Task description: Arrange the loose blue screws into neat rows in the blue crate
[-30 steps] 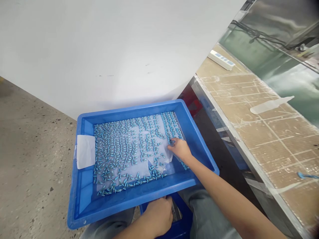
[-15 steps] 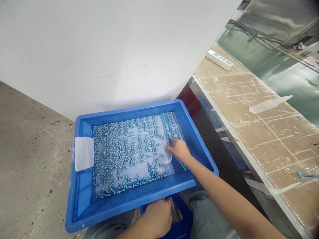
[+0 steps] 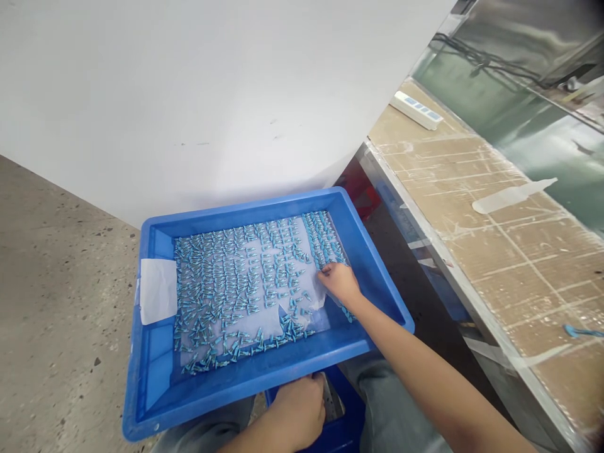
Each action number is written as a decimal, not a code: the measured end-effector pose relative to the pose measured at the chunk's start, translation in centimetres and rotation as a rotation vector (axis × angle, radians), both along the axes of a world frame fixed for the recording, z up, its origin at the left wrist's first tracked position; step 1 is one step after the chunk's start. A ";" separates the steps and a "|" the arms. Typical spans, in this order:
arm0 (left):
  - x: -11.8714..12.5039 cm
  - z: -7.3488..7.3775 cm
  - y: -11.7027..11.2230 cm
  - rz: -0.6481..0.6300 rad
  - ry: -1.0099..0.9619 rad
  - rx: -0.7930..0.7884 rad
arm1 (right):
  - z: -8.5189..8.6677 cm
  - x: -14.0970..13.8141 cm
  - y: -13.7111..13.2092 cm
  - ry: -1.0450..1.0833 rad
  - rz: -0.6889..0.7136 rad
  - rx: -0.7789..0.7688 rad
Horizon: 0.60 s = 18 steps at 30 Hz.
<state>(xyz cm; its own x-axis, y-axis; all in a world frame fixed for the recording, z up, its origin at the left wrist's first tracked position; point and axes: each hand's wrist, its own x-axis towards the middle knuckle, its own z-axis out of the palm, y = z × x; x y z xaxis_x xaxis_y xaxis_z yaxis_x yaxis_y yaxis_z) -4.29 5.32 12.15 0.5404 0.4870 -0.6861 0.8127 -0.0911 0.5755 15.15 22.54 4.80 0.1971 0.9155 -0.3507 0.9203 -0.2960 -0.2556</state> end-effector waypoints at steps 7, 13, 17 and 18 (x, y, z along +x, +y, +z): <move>0.0 -0.1 0.0 -0.006 -0.001 0.010 | 0.8 -0.2 -0.2 -0.069 0.042 0.001; -0.3 -0.3 0.0 -0.001 0.005 -0.009 | 1.6 -1.3 0.7 -0.094 0.204 0.045; -0.4 -0.3 0.2 0.024 0.012 -0.030 | 1.2 -2.2 2.1 -0.112 0.264 0.030; -0.4 -0.3 0.3 0.031 -0.002 -0.041 | 1.1 -2.4 2.4 -0.114 0.275 0.026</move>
<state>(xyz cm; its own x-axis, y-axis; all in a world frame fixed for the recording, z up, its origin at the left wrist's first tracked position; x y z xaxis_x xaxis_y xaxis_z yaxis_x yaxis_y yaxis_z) -4.66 5.58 11.87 0.5272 0.4745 -0.7049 0.8136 -0.0423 0.5799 12.79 24.90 5.91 -0.0227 0.9483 -0.3166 0.9884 -0.0264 -0.1499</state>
